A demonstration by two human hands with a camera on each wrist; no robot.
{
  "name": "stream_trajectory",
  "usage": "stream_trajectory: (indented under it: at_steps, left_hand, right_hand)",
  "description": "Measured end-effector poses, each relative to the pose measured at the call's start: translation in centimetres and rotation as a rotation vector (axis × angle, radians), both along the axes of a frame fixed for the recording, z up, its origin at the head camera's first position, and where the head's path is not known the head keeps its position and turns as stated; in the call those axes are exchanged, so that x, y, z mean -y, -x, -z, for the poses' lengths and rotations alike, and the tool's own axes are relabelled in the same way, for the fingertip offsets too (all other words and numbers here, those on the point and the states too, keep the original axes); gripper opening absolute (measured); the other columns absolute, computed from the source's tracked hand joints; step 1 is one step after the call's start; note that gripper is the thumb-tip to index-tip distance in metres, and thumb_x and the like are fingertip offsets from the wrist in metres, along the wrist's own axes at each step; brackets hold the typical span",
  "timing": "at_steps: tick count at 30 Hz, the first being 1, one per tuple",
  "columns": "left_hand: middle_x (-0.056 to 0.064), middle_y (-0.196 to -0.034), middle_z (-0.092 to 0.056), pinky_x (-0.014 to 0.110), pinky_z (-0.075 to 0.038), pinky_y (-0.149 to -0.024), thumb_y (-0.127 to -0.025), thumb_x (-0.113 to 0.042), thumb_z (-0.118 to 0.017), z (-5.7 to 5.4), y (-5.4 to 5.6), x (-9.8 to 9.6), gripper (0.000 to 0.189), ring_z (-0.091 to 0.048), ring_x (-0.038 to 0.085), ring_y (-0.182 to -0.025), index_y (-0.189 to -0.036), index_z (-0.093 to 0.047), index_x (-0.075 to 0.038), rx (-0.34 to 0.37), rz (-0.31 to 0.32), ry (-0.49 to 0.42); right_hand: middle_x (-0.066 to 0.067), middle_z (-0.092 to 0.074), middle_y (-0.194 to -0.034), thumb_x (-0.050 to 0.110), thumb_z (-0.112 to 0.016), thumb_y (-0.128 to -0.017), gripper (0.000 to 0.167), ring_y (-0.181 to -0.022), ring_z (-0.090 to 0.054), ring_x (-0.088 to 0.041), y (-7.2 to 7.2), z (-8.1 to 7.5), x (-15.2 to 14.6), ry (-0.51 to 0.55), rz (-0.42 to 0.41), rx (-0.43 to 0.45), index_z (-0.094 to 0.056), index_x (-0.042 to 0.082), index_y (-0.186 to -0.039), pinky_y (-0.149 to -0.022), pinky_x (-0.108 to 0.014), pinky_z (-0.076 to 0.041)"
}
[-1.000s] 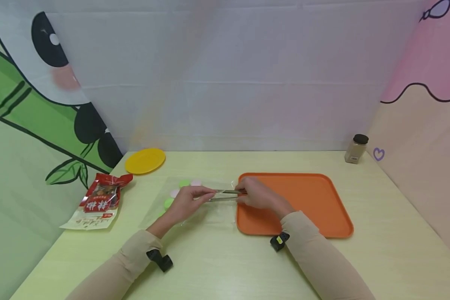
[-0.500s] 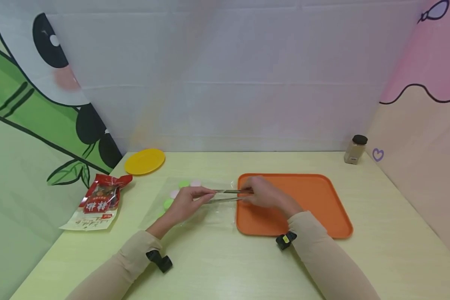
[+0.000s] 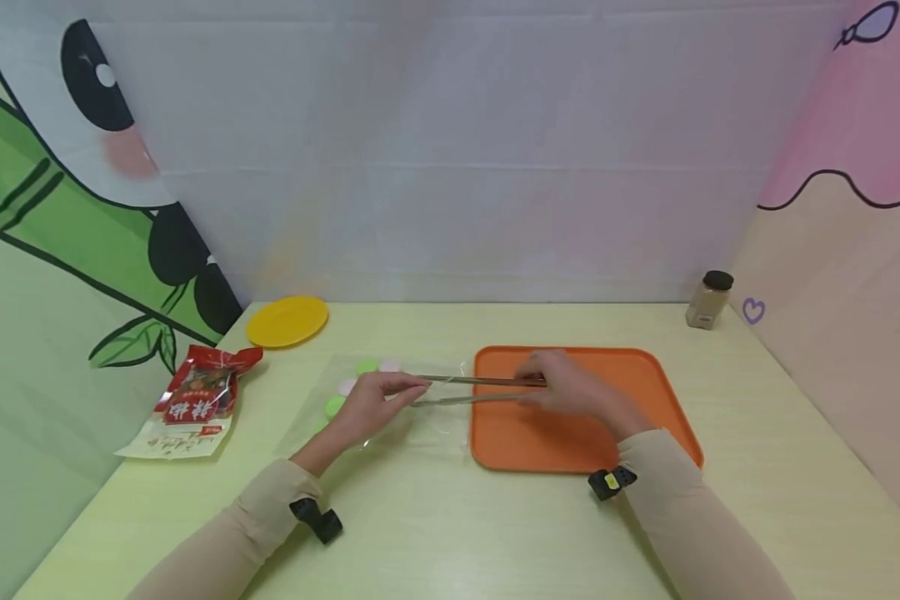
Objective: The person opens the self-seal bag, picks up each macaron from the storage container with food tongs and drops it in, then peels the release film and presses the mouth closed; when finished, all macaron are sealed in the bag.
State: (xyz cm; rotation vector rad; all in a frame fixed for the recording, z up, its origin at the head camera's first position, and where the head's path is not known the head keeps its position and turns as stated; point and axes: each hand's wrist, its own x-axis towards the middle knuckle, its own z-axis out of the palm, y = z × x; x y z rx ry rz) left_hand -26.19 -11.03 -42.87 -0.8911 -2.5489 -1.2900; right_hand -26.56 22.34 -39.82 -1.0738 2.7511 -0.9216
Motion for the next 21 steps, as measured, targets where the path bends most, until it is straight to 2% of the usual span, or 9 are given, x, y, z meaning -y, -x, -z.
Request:
stream_trajectory:
  at_steps: [5, 12, 17, 21]
  left_hand:
    - [0.006, -0.103, -0.076, 0.039, -0.056, -0.09, -0.094, -0.01, -0.071, -0.2, -0.1, 0.0, 0.017, -0.071, 0.024, -0.101, -0.107, -0.077, -0.001, 0.006, 0.009, -0.008]
    - [0.007, -0.103, -0.076, 0.036, -0.056, -0.089, -0.094, -0.01, -0.071, -0.2, -0.1, 0.0, 0.018, -0.071, 0.023, -0.1, -0.107, -0.076, 0.0, -0.004, 0.022, -0.015]
    - [0.007, -0.102, -0.076, 0.038, -0.056, -0.09, -0.094, -0.011, -0.071, -0.1, 0.0, 0.0, 0.018, -0.071, 0.023, -0.099, -0.107, -0.077, 0.0, -0.009, 0.015, -0.022]
    - [0.006, -0.102, -0.076, 0.037, -0.056, -0.09, -0.094, -0.01, -0.071, 0.0, 0.0, -0.1, 0.018, -0.071, 0.023, -0.099, -0.107, -0.077, 0.0, -0.002, 0.015, -0.029]
  right_hand:
    - [0.003, -0.068, -0.097, 0.014, -0.077, -0.089, 0.018, -0.082, -0.059, -0.013, -0.7, 0.0, -2.7, 0.003, 0.002, -0.018, -0.075, 0.009, -0.107, -0.072, -0.031, -0.053]
    - [0.0, -0.066, -0.101, 0.012, -0.076, -0.09, 0.027, -0.09, -0.061, -0.014, -1.9, -0.2, -6.3, -0.032, 0.045, -0.03, -0.071, 0.002, -0.115, -0.077, -0.033, -0.055]
    - [0.007, -0.059, -0.09, 0.007, -0.076, -0.089, 0.028, -0.077, -0.052, -0.011, -3.0, -0.2, -8.4, -0.013, 0.035, -0.113, -0.071, -0.001, -0.116, -0.065, -0.027, -0.047]
    - [0.01, -0.052, -0.084, 0.005, -0.076, -0.087, 0.024, -0.071, -0.044, -0.007, -3.6, 0.2, -10.2, -0.012, 0.067, -0.152, -0.073, 0.003, -0.112, -0.06, -0.024, -0.039]
